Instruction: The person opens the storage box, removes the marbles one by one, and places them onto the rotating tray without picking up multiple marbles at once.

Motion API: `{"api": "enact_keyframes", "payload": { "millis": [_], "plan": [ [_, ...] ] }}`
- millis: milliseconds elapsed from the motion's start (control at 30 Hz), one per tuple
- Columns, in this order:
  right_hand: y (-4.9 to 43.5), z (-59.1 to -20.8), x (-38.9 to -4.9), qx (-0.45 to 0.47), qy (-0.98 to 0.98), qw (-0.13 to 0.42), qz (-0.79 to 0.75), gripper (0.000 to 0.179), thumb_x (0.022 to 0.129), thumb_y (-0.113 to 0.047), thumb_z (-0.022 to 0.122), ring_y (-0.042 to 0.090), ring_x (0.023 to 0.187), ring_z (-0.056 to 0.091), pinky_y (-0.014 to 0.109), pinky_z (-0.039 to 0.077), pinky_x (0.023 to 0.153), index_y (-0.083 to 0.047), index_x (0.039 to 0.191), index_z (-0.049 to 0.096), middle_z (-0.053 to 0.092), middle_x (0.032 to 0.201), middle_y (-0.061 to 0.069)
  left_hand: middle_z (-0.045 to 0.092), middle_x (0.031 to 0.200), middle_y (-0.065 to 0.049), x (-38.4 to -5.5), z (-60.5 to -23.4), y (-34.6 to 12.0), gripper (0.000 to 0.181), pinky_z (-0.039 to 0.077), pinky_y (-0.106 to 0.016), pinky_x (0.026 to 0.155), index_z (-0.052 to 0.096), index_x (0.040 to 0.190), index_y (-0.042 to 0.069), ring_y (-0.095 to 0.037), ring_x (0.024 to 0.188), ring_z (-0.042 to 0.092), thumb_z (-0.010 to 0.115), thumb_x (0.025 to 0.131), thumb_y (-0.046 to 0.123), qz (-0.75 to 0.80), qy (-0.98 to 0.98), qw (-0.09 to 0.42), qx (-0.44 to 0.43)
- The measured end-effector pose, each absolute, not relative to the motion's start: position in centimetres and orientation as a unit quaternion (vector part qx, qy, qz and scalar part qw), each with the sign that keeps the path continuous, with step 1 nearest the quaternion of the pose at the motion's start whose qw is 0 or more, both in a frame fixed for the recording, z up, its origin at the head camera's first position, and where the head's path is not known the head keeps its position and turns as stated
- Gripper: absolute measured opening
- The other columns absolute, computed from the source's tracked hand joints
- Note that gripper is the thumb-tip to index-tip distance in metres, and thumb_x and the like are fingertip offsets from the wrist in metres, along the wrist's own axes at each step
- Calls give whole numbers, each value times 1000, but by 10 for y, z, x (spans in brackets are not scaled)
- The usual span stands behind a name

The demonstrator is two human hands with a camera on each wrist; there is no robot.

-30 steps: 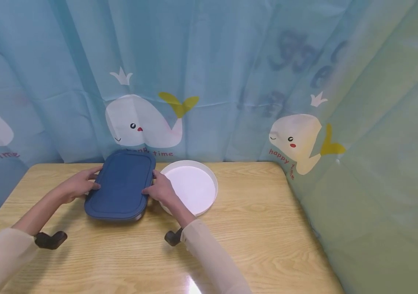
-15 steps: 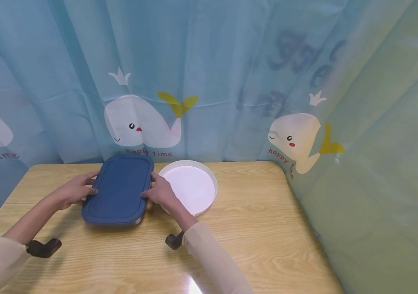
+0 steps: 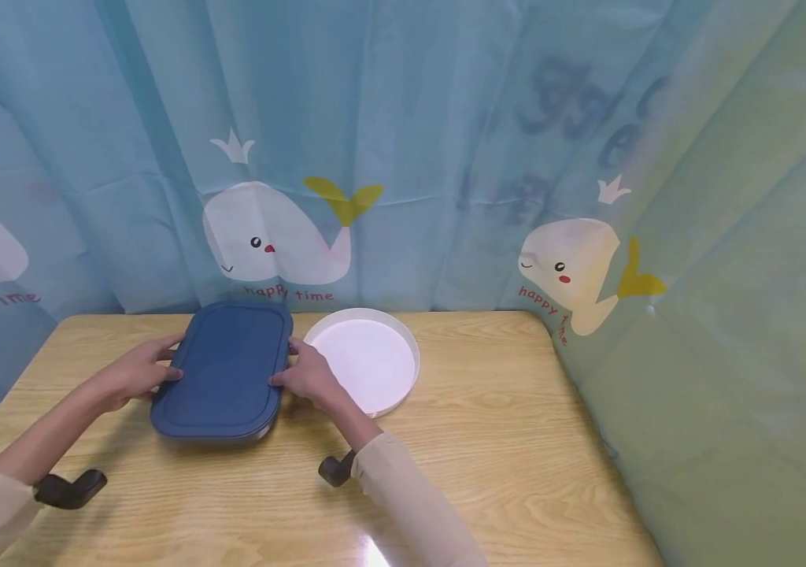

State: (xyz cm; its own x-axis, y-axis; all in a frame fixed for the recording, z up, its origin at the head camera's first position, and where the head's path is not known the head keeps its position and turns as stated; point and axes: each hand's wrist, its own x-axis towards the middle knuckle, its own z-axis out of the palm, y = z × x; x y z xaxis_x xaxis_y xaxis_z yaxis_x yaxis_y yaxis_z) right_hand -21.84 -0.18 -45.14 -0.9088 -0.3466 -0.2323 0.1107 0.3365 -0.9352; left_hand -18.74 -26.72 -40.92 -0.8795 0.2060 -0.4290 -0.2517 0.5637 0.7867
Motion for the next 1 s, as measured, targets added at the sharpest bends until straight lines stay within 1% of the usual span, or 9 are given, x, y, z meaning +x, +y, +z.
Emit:
{"api": "enact_keyframes", "payload": {
  "millis": [133, 400, 600, 800, 1000],
  "plan": [
    [-3, -453, -216, -81, 798, 202, -562, 75, 83, 3, 75, 15, 77, 67, 33, 57, 74, -7, 150, 43, 56, 134, 11, 7, 147, -47, -183, -410, -269, 75, 49, -62, 86, -9, 152, -10, -64, 131, 26, 44, 99, -6, 467, 849, 246, -16],
    [-5, -455, -213, -79, 823, 211, -521, 79, 84, -3, 77, 17, 70, 68, 26, 53, 70, -5, 153, 37, 54, 139, 13, 7, 146, -49, -174, -415, -272, 74, 50, -61, 85, -8, 151, -12, -64, 130, 27, 44, 99, -6, 473, 848, 239, -15],
    [-5, -458, -210, -88, 827, 213, -513, 80, 84, -4, 78, 16, 69, 68, 25, 53, 72, -5, 152, 38, 55, 138, 13, 8, 146, -49, -169, -417, -273, 74, 51, -59, 83, -7, 151, -12, -64, 129, 29, 45, 100, -6, 470, 851, 235, -18],
    [-5, -460, -206, -88, 818, 215, -526, 78, 83, -3, 78, 16, 69, 68, 26, 54, 70, -6, 151, 41, 56, 136, 11, 8, 146, -48, -164, -416, -271, 74, 51, -59, 83, -7, 151, -12, -64, 128, 30, 45, 100, -6, 465, 855, 230, -20],
    [-5, -461, -203, -89, 812, 215, -535, 78, 83, -2, 78, 16, 70, 69, 26, 55, 70, -7, 151, 41, 55, 138, 11, 11, 146, -48, -158, -418, -271, 74, 55, -54, 78, -5, 152, -12, -63, 125, 37, 46, 99, -6, 469, 856, 216, -22]
  ]
}}
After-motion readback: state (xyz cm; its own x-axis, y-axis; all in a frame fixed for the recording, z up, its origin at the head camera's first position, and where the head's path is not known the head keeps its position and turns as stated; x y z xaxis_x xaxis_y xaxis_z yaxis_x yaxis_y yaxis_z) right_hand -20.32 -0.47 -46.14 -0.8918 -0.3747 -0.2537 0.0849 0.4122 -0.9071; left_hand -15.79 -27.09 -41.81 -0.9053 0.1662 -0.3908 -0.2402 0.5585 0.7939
